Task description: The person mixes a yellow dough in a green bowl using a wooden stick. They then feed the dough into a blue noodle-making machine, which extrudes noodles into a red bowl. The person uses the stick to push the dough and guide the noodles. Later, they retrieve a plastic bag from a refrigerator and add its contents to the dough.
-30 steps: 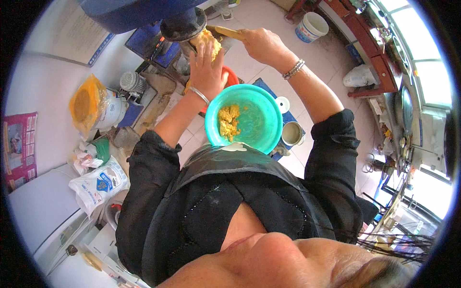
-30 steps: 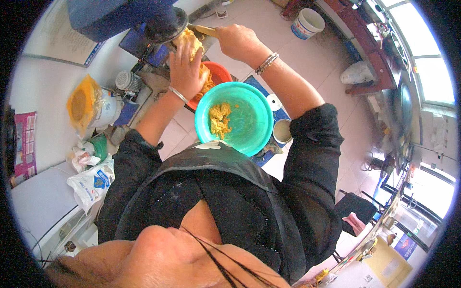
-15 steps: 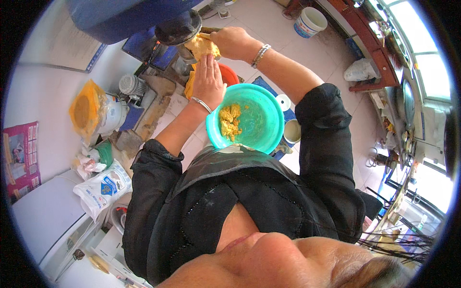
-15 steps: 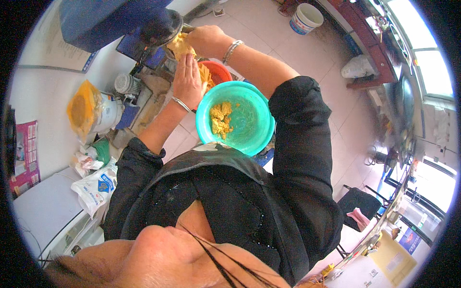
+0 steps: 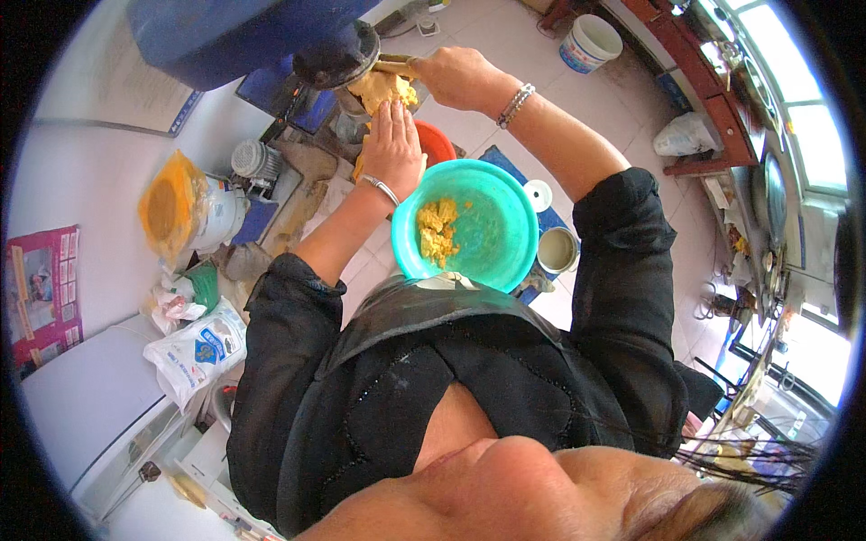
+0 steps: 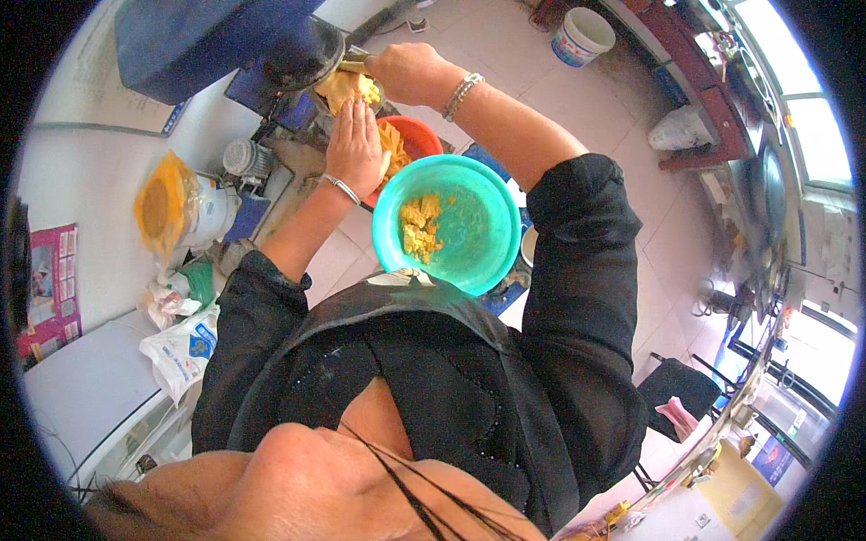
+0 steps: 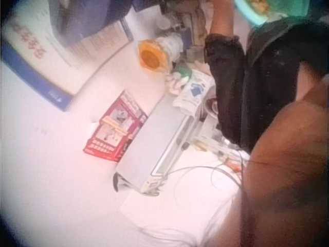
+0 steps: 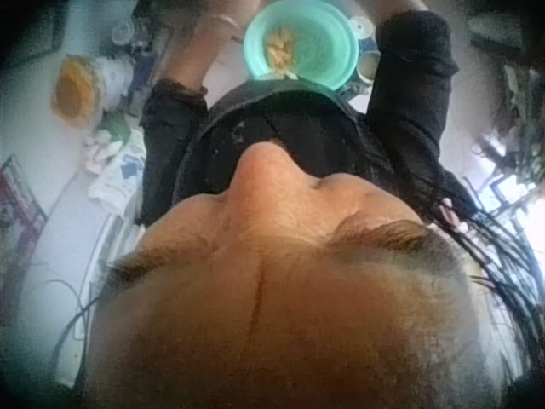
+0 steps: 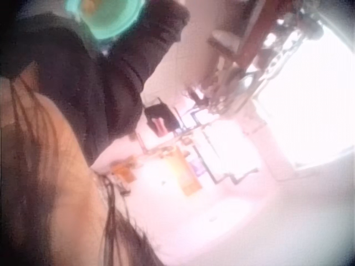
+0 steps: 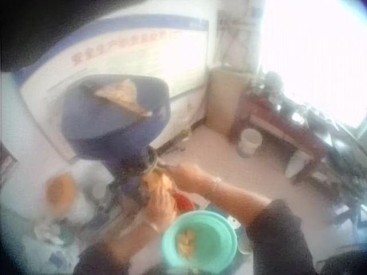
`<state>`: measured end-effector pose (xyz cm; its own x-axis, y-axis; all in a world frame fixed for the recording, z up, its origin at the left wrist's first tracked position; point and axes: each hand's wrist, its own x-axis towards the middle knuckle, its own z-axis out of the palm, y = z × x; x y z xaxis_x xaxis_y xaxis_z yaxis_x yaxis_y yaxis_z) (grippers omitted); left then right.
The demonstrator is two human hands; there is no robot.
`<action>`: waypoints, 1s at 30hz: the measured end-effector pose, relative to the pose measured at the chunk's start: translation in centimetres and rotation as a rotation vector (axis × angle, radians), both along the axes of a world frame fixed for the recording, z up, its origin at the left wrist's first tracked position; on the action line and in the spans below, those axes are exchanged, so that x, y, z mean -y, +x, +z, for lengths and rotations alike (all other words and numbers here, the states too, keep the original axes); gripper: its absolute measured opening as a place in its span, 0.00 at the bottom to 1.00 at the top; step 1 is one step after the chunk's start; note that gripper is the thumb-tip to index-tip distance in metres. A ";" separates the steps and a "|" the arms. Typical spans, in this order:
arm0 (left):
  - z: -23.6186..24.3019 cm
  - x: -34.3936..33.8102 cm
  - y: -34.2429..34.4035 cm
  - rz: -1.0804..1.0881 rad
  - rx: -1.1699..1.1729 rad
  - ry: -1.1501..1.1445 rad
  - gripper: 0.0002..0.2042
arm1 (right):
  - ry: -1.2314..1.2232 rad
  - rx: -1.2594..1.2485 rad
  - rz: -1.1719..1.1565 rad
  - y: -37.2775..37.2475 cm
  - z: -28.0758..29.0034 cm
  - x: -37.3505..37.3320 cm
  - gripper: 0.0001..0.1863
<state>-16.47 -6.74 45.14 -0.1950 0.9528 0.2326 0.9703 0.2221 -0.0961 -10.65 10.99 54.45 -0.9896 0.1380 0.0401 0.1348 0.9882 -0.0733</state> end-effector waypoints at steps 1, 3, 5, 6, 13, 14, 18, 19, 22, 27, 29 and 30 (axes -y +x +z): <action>-0.1 0.1 0.0 -0.008 0.013 0.023 0.39 | -0.003 0.009 0.007 -0.2 -0.1 0.3 0.14; -0.2 -0.2 -0.1 -0.007 0.012 0.013 0.39 | 0.002 0.028 0.012 -0.9 0.1 0.5 0.12; -0.4 -0.4 -0.2 -0.004 0.001 0.009 0.38 | 0.008 0.015 0.013 -1.1 -0.1 0.3 0.11; -0.6 -0.6 -0.4 -0.001 -0.010 0.009 0.38 | 0.009 0.006 0.015 -1.1 -0.1 0.3 0.11; 0.0 -2.8 -2.0 0.018 0.006 -0.001 0.34 | 0.059 0.006 -0.127 2.4 1.7 -1.5 0.17; 0.9 -3.0 -2.2 0.027 0.041 -0.014 0.33 | 0.044 0.018 -0.111 2.9 2.4 -0.8 0.17; 2.5 -2.2 -4.8 -0.037 -0.015 0.339 0.29 | 0.000 0.004 -0.087 4.6 3.6 1.7 0.16; 1.9 -3.0 -5.7 -0.029 -0.052 0.377 0.31 | 0.010 -0.004 -0.078 4.4 3.6 1.8 0.16; 0.2 -3.0 -5.7 -0.015 0.048 0.357 0.32 | -0.004 0.014 0.002 3.5 3.2 1.8 0.17; -0.1 -3.0 -5.1 0.004 0.119 0.325 0.35 | 0.012 0.052 -0.028 1.8 2.6 2.2 0.12; -0.3 -3.1 -5.1 -0.002 0.133 0.318 0.36 | 0.047 0.023 -0.002 1.2 1.8 2.0 0.07; -0.4 -3.2 -5.1 0.002 0.127 0.328 0.36 | 0.060 0.028 0.018 1.0 1.4 1.8 0.11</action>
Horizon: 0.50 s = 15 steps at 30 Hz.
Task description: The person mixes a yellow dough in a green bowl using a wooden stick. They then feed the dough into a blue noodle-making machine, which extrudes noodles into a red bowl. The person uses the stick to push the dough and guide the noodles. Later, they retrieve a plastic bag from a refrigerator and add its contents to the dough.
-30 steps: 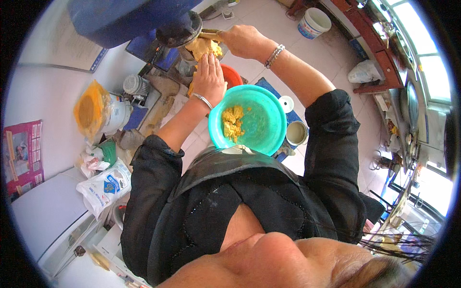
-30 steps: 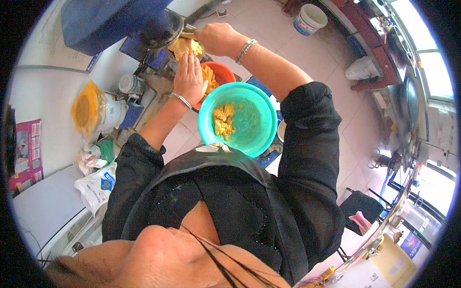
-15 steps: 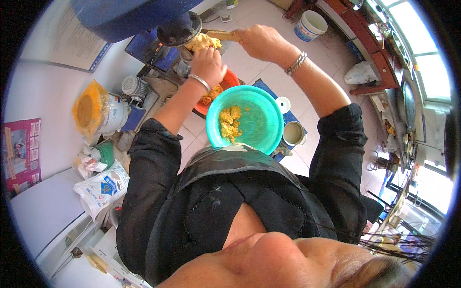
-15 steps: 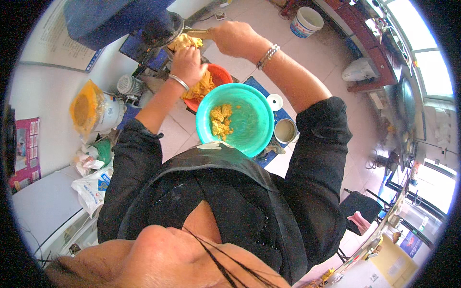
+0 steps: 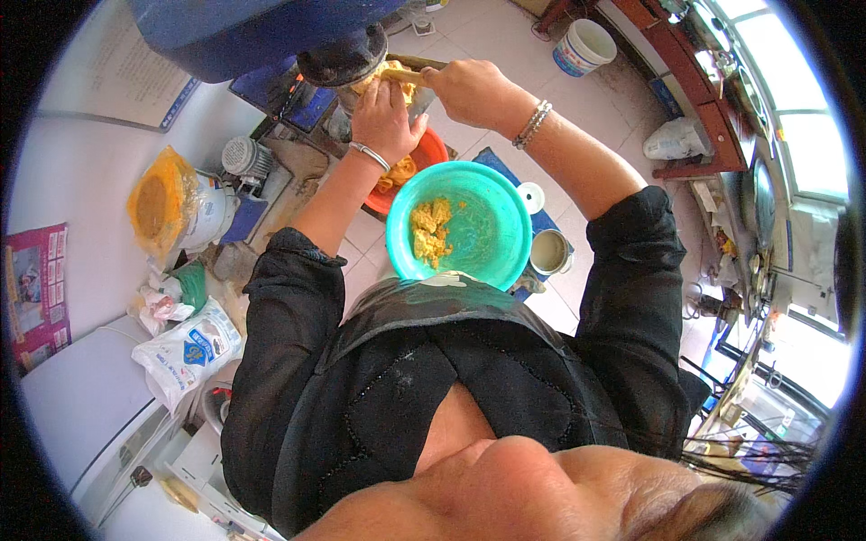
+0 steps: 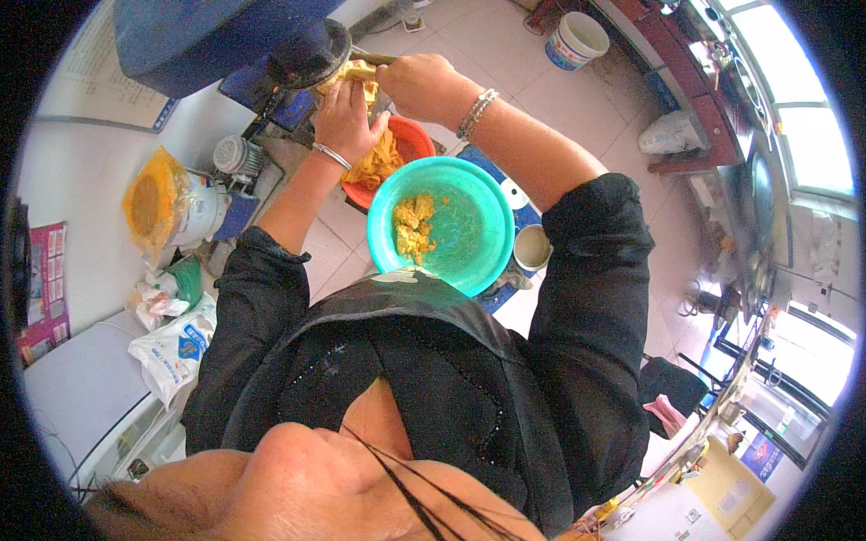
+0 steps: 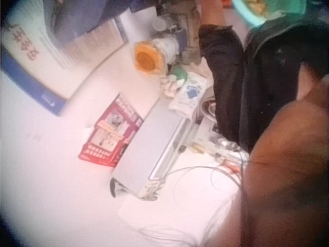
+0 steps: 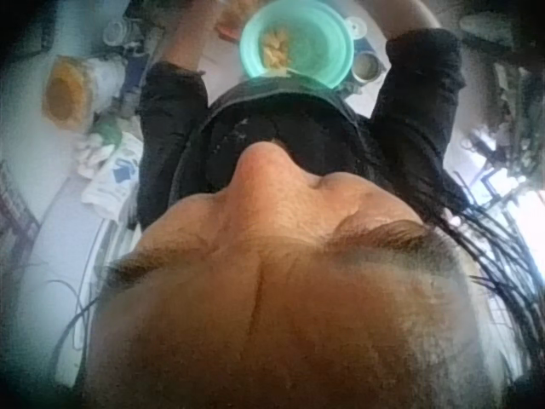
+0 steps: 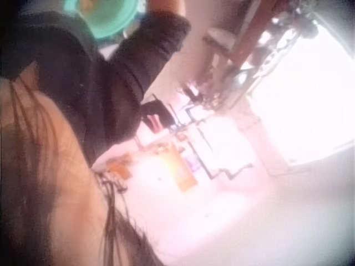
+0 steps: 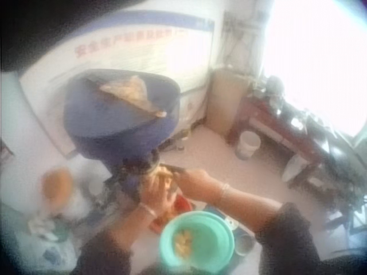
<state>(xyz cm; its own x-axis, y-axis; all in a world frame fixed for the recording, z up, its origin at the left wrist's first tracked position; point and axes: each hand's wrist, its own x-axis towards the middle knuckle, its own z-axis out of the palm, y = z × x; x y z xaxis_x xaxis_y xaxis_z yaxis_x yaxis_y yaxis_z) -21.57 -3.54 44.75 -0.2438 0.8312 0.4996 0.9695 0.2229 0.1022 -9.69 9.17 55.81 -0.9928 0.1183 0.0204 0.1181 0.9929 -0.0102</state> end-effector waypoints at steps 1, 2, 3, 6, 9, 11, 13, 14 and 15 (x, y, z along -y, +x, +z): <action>-0.1 -0.1 0.1 0.005 -0.005 0.009 0.37 | 0.013 0.005 0.020 -0.3 -0.5 -0.2 0.15; -0.1 -0.1 0.1 0.010 -0.010 0.016 0.37 | 0.023 0.010 0.040 -0.5 -0.9 -0.2 0.18; -0.2 0.0 0.2 -0.004 0.001 0.034 0.37 | 0.020 0.022 0.026 -0.7 -1.0 -0.2 0.18; 0.1 -0.1 0.1 -0.016 0.032 0.016 0.37 | 0.009 0.037 0.000 -1.3 -1.1 -0.2 0.17; 0.8 -0.4 0.3 0.007 0.045 -0.089 0.38 | -0.013 0.017 -0.023 -1.5 -1.5 -0.3 0.15; 1.1 -0.6 0.4 -0.001 0.015 -0.083 0.38 | -0.028 0.008 -0.059 -1.4 -1.7 -0.2 0.15; 0.9 -0.9 0.2 0.008 0.001 -0.097 0.37 | -0.050 -0.033 -0.099 -1.5 -2.0 -0.3 0.10; 0.7 -0.9 0.0 0.015 -0.008 -0.103 0.37 | -0.060 -0.057 -0.117 -1.5 -1.6 -0.1 0.08; 0.5 -0.7 -0.1 0.010 0.002 -0.093 0.35 | -0.036 -0.034 -0.098 -1.1 -1.1 0.2 0.09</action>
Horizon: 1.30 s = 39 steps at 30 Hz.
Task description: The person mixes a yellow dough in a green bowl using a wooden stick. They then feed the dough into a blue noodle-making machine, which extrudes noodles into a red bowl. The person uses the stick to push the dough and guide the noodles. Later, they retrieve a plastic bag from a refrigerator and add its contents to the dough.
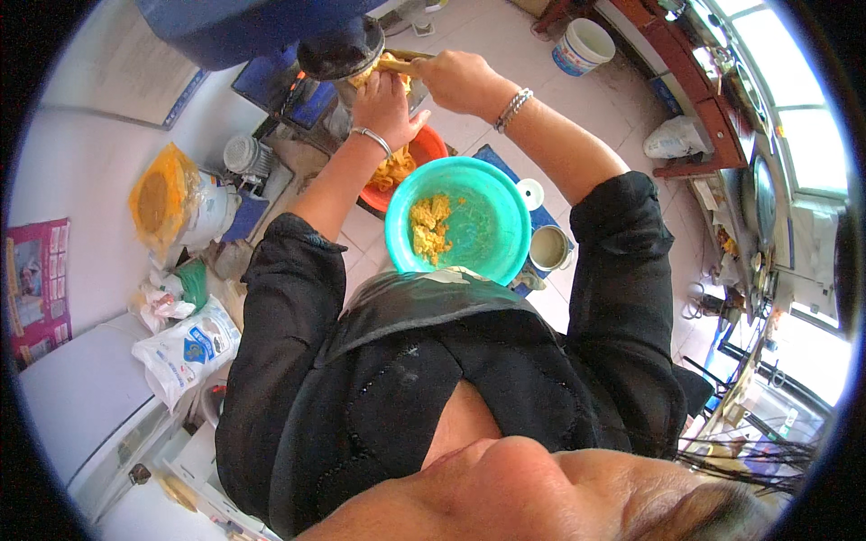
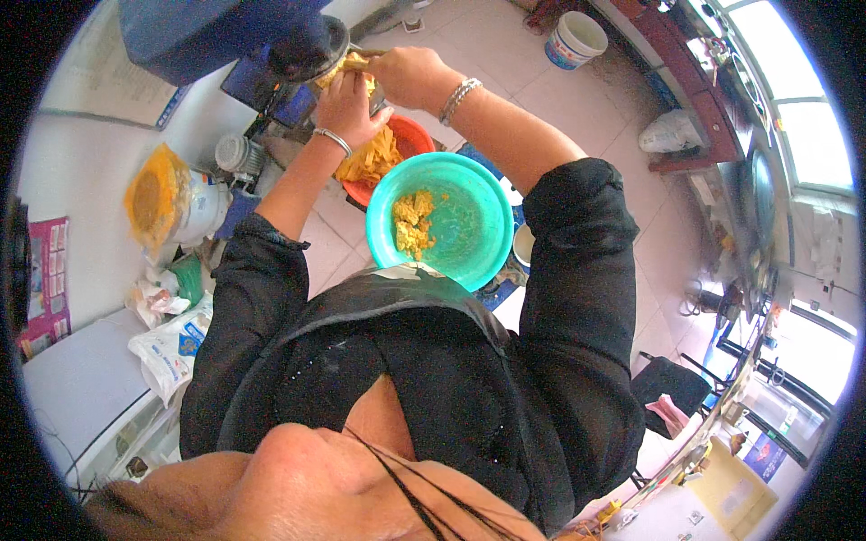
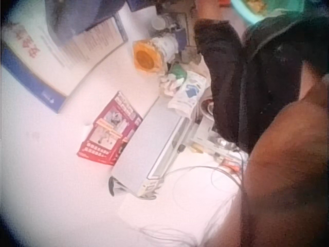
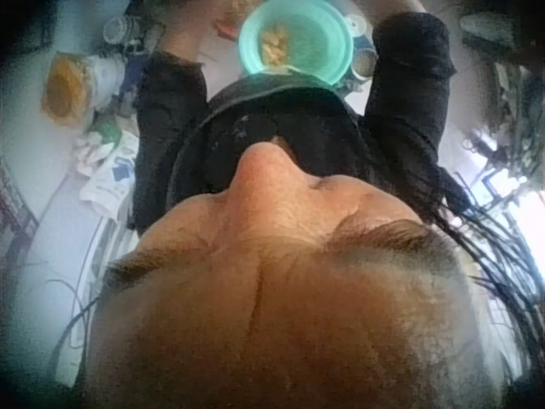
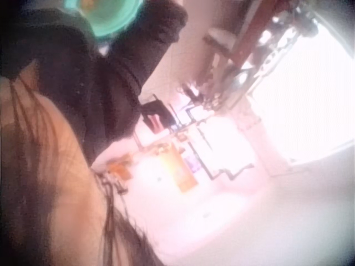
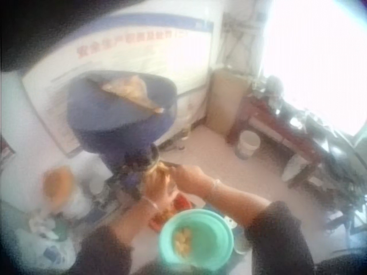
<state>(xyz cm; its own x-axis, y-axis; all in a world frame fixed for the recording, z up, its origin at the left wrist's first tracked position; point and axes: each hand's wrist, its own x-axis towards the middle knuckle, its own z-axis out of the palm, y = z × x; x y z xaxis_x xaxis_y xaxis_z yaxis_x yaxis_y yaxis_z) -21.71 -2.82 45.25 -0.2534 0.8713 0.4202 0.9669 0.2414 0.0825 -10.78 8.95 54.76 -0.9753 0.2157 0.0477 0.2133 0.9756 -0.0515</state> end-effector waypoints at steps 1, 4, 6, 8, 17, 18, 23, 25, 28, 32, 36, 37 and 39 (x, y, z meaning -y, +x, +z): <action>-0.2 0.2 -0.1 -0.004 0.010 0.010 0.34 | 0.023 0.024 0.019 0.7 0.6 0.5 0.11; 0.3 0.4 0.2 0.035 0.011 -0.024 0.31 | 0.025 0.051 -0.032 2.1 2.5 -0.2 0.13; 0.1 0.2 0.4 0.021 -0.068 0.089 0.30 | 0.030 0.070 -0.096 2.6 2.4 -1.3 0.14; 0.4 0.5 0.9 0.022 -0.051 0.046 0.31 | 0.011 0.077 -0.069 2.1 1.7 -1.5 0.13; -0.6 0.3 1.0 -0.018 0.004 0.089 0.33 | -0.025 0.065 0.040 -0.7 -0.6 -2.6 0.14; -0.8 0.3 0.9 -0.021 -0.007 0.106 0.33 | -0.040 0.050 0.054 -0.8 -0.5 -2.6 0.14; -0.3 0.2 1.1 -0.037 0.019 0.102 0.34 | 0.001 0.046 0.099 -1.9 -1.0 -2.7 0.14; 0.2 0.3 1.2 -0.030 0.040 0.053 0.34 | 0.003 0.026 0.115 -2.3 -1.1 -2.4 0.12; -0.2 0.1 1.0 -0.030 0.028 0.084 0.34 | 0.007 0.003 0.142 -3.0 -0.7 -1.9 0.07; -0.6 0.1 0.9 -0.010 -0.009 -0.034 0.38 | 0.108 0.036 0.204 -3.5 -0.3 -0.7 0.08; -1.4 -0.5 0.3 -0.044 0.026 -0.111 0.40 | 0.206 0.297 0.199 -4.4 -0.9 -1.9 0.15; -1.4 0.0 -0.2 -0.073 0.074 -0.119 0.41 | 0.152 0.253 0.196 -3.0 0.8 -1.1 0.17; 0.1 2.3 0.7 -0.126 -0.121 0.191 0.31 | -0.009 0.222 0.053 -0.1 3.9 0.8 0.18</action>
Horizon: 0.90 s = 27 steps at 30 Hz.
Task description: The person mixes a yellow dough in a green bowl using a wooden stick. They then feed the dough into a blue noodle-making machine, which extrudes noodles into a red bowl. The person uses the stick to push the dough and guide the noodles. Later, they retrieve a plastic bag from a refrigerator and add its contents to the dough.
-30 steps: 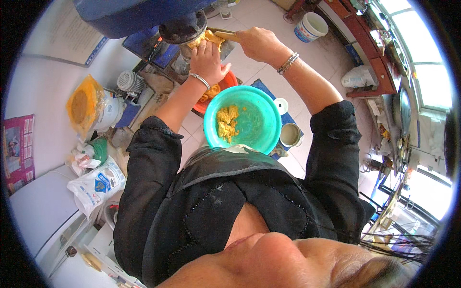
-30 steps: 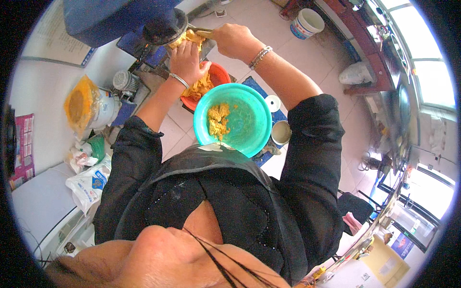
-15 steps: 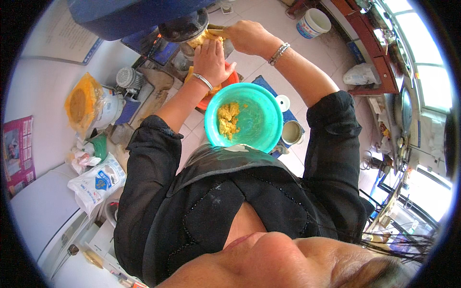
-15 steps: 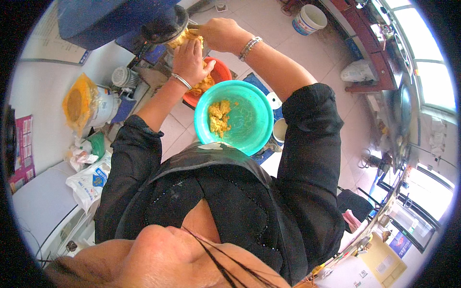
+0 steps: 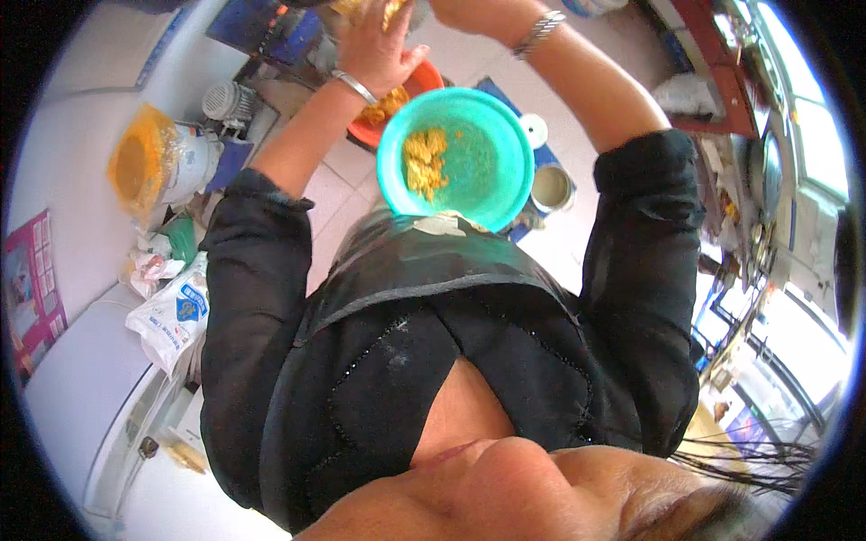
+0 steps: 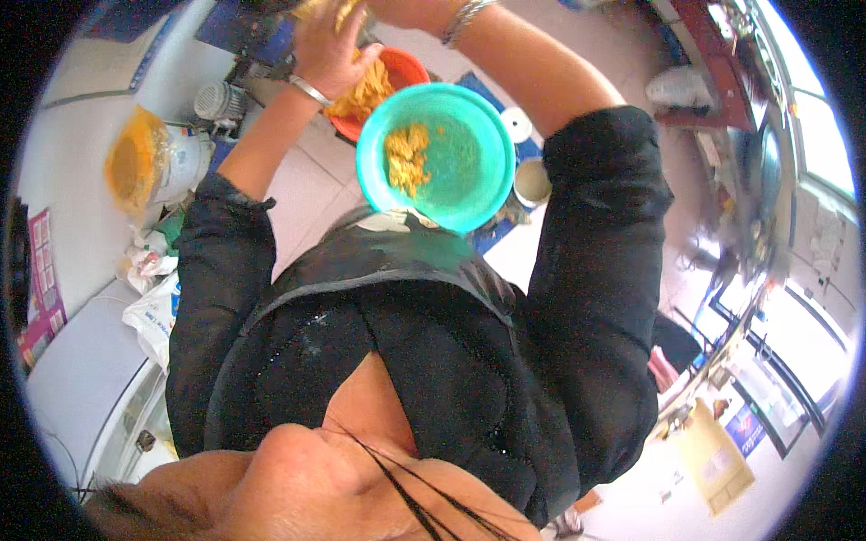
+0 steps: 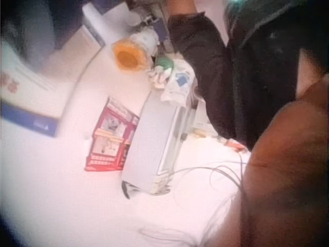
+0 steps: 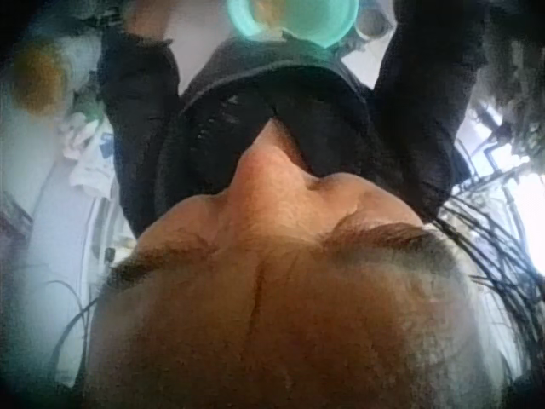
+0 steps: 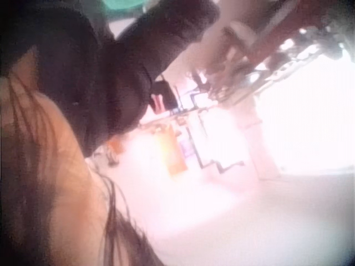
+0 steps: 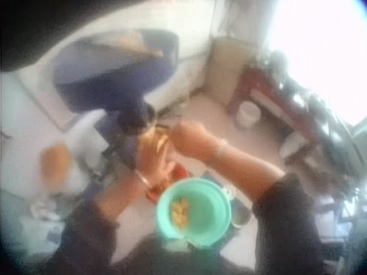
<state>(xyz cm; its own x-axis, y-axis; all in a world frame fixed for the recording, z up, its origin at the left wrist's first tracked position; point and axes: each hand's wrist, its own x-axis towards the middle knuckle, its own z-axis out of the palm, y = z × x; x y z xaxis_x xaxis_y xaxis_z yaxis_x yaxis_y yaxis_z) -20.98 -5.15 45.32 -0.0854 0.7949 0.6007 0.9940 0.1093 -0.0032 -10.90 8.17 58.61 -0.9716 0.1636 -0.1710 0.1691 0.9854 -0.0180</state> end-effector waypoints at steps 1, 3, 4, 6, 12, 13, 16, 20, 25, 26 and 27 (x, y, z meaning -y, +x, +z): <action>3.1 0.7 1.7 0.013 -0.072 -0.040 0.27 | -0.048 -0.006 -0.117 1.6 1.1 0.3 0.18; 2.6 1.1 2.9 -0.024 -0.042 -0.238 0.31 | -0.131 -0.082 -0.133 4.9 3.2 0.1 0.20; 2.2 1.6 3.0 -0.015 -0.048 -0.348 0.34 | -0.213 -0.164 -0.153 6.1 2.6 -0.3 0.19; 0.4 2.6 2.9 0.015 -0.089 -0.428 0.39 | -0.377 -0.290 -0.224 8.5 1.0 -0.6 0.15; -1.2 0.7 1.0 -0.076 -0.172 -0.238 0.34 | -0.518 -0.593 -0.334 16.8 -1.7 -0.9 0.10; -1.6 0.5 0.3 -0.060 -0.185 -0.256 0.36 | -0.523 -0.555 -0.371 18.0 -1.4 -0.7 0.10; -2.4 0.0 -0.3 -0.044 -0.206 -0.241 0.35 | -0.496 -0.553 -0.415 23.5 -3.7 -0.2 0.10; -2.6 -0.8 -0.7 -0.051 -0.212 -0.241 0.34 | -0.539 -0.585 -0.646 32.0 -7.7 2.0 0.16; -2.9 0.4 -1.5 -0.039 -0.263 -0.246 0.36 | -0.624 -0.631 -0.970 41.1 -11.3 9.8 0.18; -2.4 0.4 -0.8 -0.063 -0.227 -0.223 0.35 | -0.814 -0.675 -1.082 42.7 -11.4 11.4 0.19; -1.9 0.6 -0.3 -0.155 -0.152 -0.129 0.34 | -0.957 -0.696 -1.150 44.3 -11.5 12.8 0.20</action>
<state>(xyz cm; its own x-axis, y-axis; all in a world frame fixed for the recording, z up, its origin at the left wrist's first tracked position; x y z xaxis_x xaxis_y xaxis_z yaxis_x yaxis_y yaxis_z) -21.25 -5.71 43.43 0.1269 0.8624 0.4901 0.9859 -0.0555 -0.1576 33.41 -4.67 47.09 -0.3519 0.9054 -0.2377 0.4569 -0.0555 -0.8878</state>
